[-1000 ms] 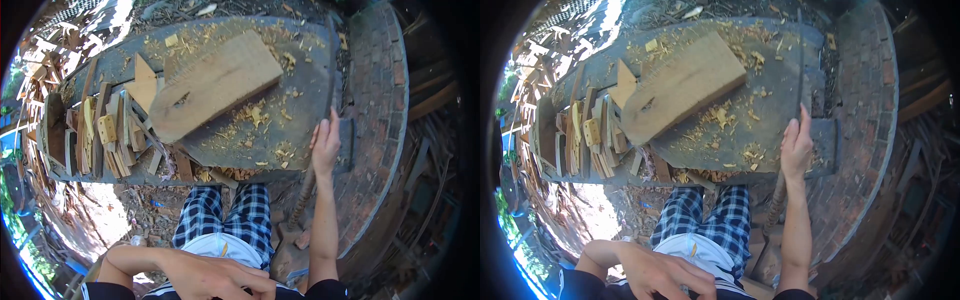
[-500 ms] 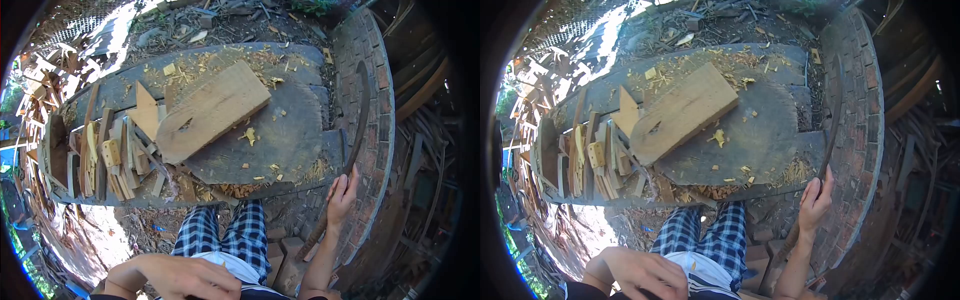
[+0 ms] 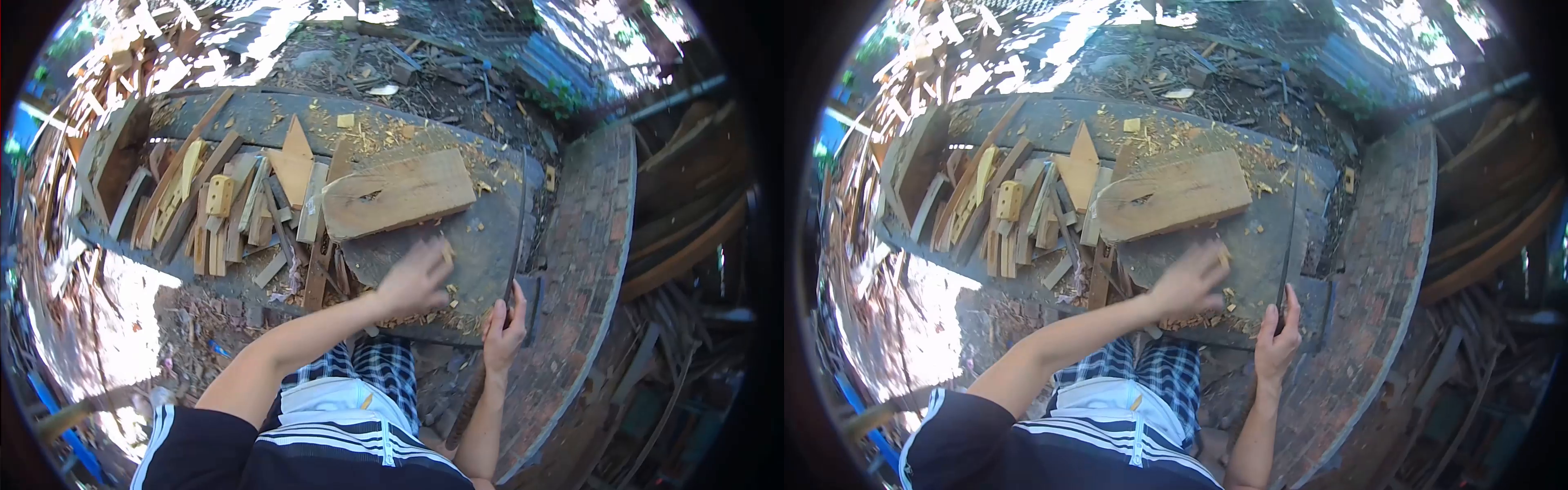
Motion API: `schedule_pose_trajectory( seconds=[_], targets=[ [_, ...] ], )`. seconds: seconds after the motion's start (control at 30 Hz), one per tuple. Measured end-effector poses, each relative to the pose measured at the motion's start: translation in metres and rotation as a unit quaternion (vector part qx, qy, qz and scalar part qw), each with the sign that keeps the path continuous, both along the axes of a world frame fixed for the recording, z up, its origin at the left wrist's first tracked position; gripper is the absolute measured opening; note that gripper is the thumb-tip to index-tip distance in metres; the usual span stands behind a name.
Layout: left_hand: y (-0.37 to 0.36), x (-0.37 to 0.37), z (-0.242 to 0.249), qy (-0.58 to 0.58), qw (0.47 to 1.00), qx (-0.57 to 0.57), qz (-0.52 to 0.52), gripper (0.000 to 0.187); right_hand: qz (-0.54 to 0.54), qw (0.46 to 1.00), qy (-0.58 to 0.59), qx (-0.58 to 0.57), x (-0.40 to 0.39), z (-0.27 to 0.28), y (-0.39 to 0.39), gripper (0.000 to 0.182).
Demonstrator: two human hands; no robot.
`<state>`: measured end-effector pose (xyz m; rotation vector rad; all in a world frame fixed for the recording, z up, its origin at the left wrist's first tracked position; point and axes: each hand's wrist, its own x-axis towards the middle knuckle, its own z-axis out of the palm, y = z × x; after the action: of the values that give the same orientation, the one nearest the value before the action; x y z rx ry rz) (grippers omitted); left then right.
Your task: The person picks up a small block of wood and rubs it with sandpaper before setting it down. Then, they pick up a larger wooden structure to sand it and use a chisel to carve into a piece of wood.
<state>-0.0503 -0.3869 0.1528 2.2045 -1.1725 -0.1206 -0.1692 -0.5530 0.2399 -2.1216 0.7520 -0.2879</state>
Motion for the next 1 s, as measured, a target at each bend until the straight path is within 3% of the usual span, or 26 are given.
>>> schedule_pose_trajectory(
  seconds=[0.07, 0.13, 0.2, 0.27, 0.33, 0.4, 0.5, 0.57, 0.67, 0.77, 0.83, 0.87, 0.93, 1.0],
  targets=[
    [-0.008, -0.042, 0.0, 0.187, 0.952, -0.064, -0.232, 0.061, 0.027, 0.999, -0.019, -0.017, 0.002, 0.005, -0.009, 0.039],
    [-0.004, -0.073, 0.006, 0.029, 0.954, -0.112, -0.277, 0.057, 0.053, 0.997, -0.008, -0.053, 0.003, 0.01, -0.017, 0.04],
    [0.004, -0.057, 0.023, 0.02, 0.978, -0.118, -0.172, 0.058, 0.063, 0.997, 0.01, -0.049, 0.005, 0.012, -0.024, 0.039],
    [0.02, -0.017, 0.035, -0.007, 0.993, -0.112, -0.027, 0.067, 0.113, 0.986, -0.001, -0.124, 0.01, 0.008, -0.032, 0.038],
    [0.044, 0.019, 0.037, -0.089, 0.99, -0.002, 0.106, 0.081, 0.115, 0.991, 0.001, -0.072, 0.017, 0.005, -0.033, 0.037],
    [0.063, 0.059, 0.039, -0.092, 0.967, 0.128, 0.2, 0.108, 0.117, 0.989, 0.035, -0.078, 0.022, -0.009, -0.038, 0.037],
    [0.072, 0.092, 0.028, -0.084, 0.938, 0.195, 0.274, 0.118, 0.144, 0.988, -0.032, -0.054, 0.031, -0.046, -0.053, 0.036],
    [0.067, 0.095, 0.036, 0.011, 0.938, 0.251, 0.241, 0.122, 0.164, 0.983, -0.052, -0.058, 0.036, -0.071, -0.066, 0.036],
    [0.068, 0.092, 0.013, -0.029, 0.949, 0.175, 0.262, 0.123, 0.133, 0.991, -0.015, 0.027, 0.046, -0.065, -0.066, 0.036],
    [0.067, 0.092, 0.016, -0.008, 0.945, 0.19, 0.266, 0.124, 0.159, 0.987, 0.019, 0.027, 0.064, -0.056, -0.065, 0.038],
    [0.068, 0.093, 0.022, 0.006, 0.941, 0.198, 0.274, 0.124, 0.111, 0.984, 0.138, -0.009, 0.069, -0.039, -0.06, 0.04],
    [0.067, 0.092, 0.024, 0.022, 0.945, 0.204, 0.256, 0.124, 0.13, 0.982, 0.139, -0.012, 0.074, -0.064, -0.077, 0.04],
    [0.065, 0.092, 0.018, 0.029, 0.94, 0.202, 0.273, 0.126, 0.171, 0.972, -0.049, -0.154, 0.078, -0.126, -0.113, 0.041],
    [0.066, 0.091, 0.017, 0.014, 0.943, 0.196, 0.269, 0.129, 0.185, 0.958, -0.075, -0.205, 0.081, -0.11, -0.101, 0.042]
  ],
)
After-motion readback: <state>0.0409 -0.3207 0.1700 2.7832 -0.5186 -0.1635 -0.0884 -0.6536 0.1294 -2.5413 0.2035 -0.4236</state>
